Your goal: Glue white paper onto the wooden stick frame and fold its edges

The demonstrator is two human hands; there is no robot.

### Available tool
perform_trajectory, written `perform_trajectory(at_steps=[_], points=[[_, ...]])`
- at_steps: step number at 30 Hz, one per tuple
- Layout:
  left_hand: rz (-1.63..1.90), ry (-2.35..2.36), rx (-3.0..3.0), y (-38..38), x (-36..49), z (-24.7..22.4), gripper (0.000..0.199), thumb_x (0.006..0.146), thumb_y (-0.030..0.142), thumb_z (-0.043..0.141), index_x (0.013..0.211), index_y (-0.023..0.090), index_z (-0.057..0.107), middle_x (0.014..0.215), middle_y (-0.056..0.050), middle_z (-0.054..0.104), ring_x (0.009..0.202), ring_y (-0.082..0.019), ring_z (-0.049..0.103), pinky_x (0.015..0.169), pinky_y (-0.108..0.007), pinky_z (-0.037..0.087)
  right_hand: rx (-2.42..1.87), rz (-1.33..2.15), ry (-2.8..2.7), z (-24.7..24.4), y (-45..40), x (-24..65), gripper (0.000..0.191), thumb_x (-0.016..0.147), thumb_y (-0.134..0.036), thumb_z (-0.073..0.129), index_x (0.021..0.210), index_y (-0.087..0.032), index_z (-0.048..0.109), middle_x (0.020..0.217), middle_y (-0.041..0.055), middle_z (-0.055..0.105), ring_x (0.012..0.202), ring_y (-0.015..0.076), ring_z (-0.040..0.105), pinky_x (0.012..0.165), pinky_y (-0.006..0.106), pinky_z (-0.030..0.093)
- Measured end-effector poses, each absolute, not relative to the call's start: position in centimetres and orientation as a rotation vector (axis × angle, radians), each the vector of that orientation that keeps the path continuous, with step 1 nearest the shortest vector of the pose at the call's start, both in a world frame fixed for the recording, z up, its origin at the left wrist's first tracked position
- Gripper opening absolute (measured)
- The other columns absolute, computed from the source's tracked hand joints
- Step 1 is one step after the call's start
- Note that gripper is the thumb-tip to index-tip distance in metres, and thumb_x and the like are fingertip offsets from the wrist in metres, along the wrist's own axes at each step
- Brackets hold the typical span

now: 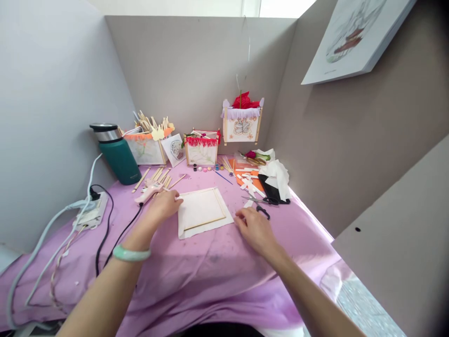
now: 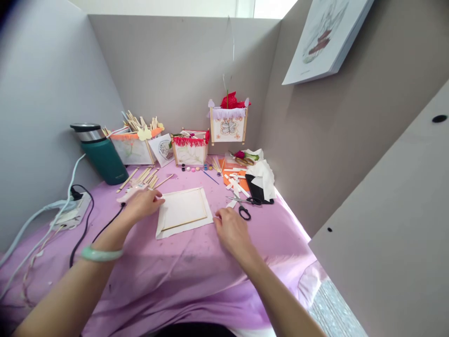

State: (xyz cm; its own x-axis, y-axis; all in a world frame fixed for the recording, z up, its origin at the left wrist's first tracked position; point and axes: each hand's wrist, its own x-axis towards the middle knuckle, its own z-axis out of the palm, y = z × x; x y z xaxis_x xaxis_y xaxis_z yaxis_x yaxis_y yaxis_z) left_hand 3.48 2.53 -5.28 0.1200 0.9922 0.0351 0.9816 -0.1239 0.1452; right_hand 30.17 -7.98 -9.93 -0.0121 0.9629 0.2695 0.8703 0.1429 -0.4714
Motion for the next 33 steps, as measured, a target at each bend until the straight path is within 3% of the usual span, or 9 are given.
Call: perform_trajectory(at_steps=[6,12,16,20,29,33], points=[[0.413,2.019,2.124,-3.1,2.7,-8.5,0.038,0.086,0.041,0.041,0.111,0.018,0.058,0.095,-0.008,0.07,0.086,-0.025,0.064,0.072,-0.034,0.045,-1.858,0.188,-2.002,-10.4,-6.3,29.8,0.011,0.087,-0.026,0.053,0.083,-0.019,0.061,0.09,0.0043,0.065,0.087,0.0188,0.059,0.07,0.027,0.036],[0.762,1.814,2.367,-8.1,3.2,-11.4,0.026,0.081,0.041,0.055,0.097,0.021,0.06,0.1,-0.008,0.065,0.092,-0.025,0.06,0.08,-0.038,0.045,-1.773,0.171,-2.071,-10.4,-6.8,29.7,0.011,0.089,-0.028,0.055,0.084,-0.02,0.06,0.09,0.0028,0.064,0.086,0.0174,0.058,0.07,0.027,0.037],[0.858,1.796,2.524,-8.8,3.4,-12.5,0.015,0.087,0.034,0.05,0.088,0.023,0.061,0.099,-0.009,0.064,0.093,-0.025,0.059,0.075,-0.039,0.042,-1.724,0.123,-2.139,-10.7,-6.9,29.9,0.01,0.09,-0.027,0.054,0.087,-0.02,0.06,0.092,0.0031,0.062,0.087,0.0173,0.058,0.072,0.026,0.037],[0.821,1.808,2.62,-8.5,3.6,-12.5,0.018,0.089,0.026,0.045,0.083,0.022,0.062,0.096,-0.009,0.065,0.09,-0.024,0.059,0.073,-0.038,0.041,-1.713,-0.033,-2.224,-11.1,-6.4,29.8,0.013,0.094,-0.021,0.047,0.089,-0.018,0.058,0.092,0.0054,0.062,0.085,0.0182,0.058,0.07,0.027,0.037],[0.826,1.807,2.625,-9.1,2.7,-11.6,0.02,0.091,0.02,0.038,0.084,0.02,0.056,0.093,-0.009,0.064,0.083,-0.021,0.058,0.075,-0.037,0.043,-1.678,0.075,-2.357,-10.1,-7.8,29.2,0.013,0.093,-0.019,0.044,0.087,-0.018,0.055,0.088,0.0063,0.062,0.079,0.0191,0.058,0.069,0.029,0.038],[0.91,1.761,2.506,-10.3,1.2,-11.3,0.015,0.091,0.025,0.041,0.097,0.021,0.054,0.103,-0.009,0.063,0.088,-0.021,0.059,0.079,-0.037,0.044,-1.66,0.142,-2.32,-9.9,-9.8,29.5,0.01,0.091,-0.023,0.049,0.084,-0.02,0.056,0.086,0.0045,0.061,0.076,0.0185,0.058,0.067,0.028,0.039]])
